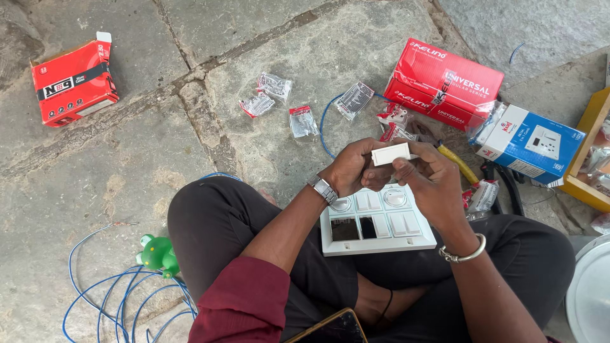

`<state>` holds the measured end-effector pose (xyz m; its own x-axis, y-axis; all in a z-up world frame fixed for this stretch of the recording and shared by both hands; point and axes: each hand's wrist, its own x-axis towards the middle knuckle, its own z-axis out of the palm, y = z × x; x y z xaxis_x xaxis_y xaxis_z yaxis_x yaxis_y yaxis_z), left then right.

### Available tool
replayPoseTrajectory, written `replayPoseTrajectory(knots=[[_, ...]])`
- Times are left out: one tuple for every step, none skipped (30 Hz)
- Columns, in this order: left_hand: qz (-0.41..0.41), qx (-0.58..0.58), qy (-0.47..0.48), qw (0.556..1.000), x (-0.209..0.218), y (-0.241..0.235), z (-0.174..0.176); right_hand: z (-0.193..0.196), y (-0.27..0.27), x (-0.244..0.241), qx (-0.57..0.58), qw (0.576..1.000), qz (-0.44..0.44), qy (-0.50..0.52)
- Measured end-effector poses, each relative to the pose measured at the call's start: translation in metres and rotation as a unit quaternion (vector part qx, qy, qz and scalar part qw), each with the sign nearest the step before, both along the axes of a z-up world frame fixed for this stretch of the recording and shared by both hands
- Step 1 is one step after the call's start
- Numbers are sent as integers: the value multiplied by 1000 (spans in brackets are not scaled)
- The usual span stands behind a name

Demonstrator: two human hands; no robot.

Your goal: The person sits on the ground and assembles a white modular electrical switchboard. They unwrap several small plastic bags containing switches and sockets, then insert each component into the corresponding slots on the switchboard frame.

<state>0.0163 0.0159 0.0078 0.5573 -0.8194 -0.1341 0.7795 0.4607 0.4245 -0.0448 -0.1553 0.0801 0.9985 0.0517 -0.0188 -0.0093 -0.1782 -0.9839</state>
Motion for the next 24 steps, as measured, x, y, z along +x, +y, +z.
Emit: replayPoseTrajectory(knots=[[-3,-18,-18,1000,1,-1,-2,1,0,0,-17,1000,5,6],[6,26,-12,1000,2,-2,-5,4,-2,1,-34,999,10,11],[15,70,-6,997,5,-4,-8,6,-4,2,-51,998,14,17],[24,114,2,993,6,-6,-12,8,-6,2,-124,991,38,-40],[25,156,-25,987,8,-7,-16,9,-9,3,-196,974,61,-96],[25,198,-50,979,7,-9,-21,9,-12,3,-266,949,86,-149],[24,239,-74,968,7,-11,-26,7,-13,6,-209,970,92,-89],[36,258,-98,960,7,-14,-31,4,-14,8,-150,984,96,-26],[48,277,-122,952,8,-18,-35,1,-15,9,-90,990,98,37],[58,295,-145,943,3,-21,-40,-3,-16,7,-120,989,72,57],[64,294,-150,942,-3,-22,-45,-7,-19,4,-150,985,47,77],[71,292,-161,940,-3,-24,-47,-9,-21,5,-181,979,21,91],[77,290,-172,938,-4,-26,-49,-11,-21,5,-141,986,36,77],[79,305,-164,935,-7,-28,-50,-12,-19,5,-101,992,51,60],[80,319,-157,931,-11,-29,-50,-12,-17,4,-61,995,66,44],[83,333,-151,927,-11,-31,-49,-11,-15,4,-87,994,58,33],[91,340,-186,917,-10,-31,-49,-10,-11,3,-113,992,49,23],[101,346,-219,906,-10,-30,-48,-8,-7,3,-139,989,42,12],[111,353,-252,894,-9,-29,-49,-7,-3,5,-167,985,52,-3],[105,354,-242,897,-10,-29,-50,-5,-1,5,-196,979,61,-16],[98,355,-232,900,-8,-27,-51,-4,-1,4,-224,972,70,-29],[91,356,-225,902,-4,-25,-52,-2,-1,4,-238,968,77,-29],[59,376,-246,891,0,-22,-53,0,-1,5,-252,964,83,-28],[28,394,-267,879,3,-20,-55,1,-2,5,-266,959,90,-28]])
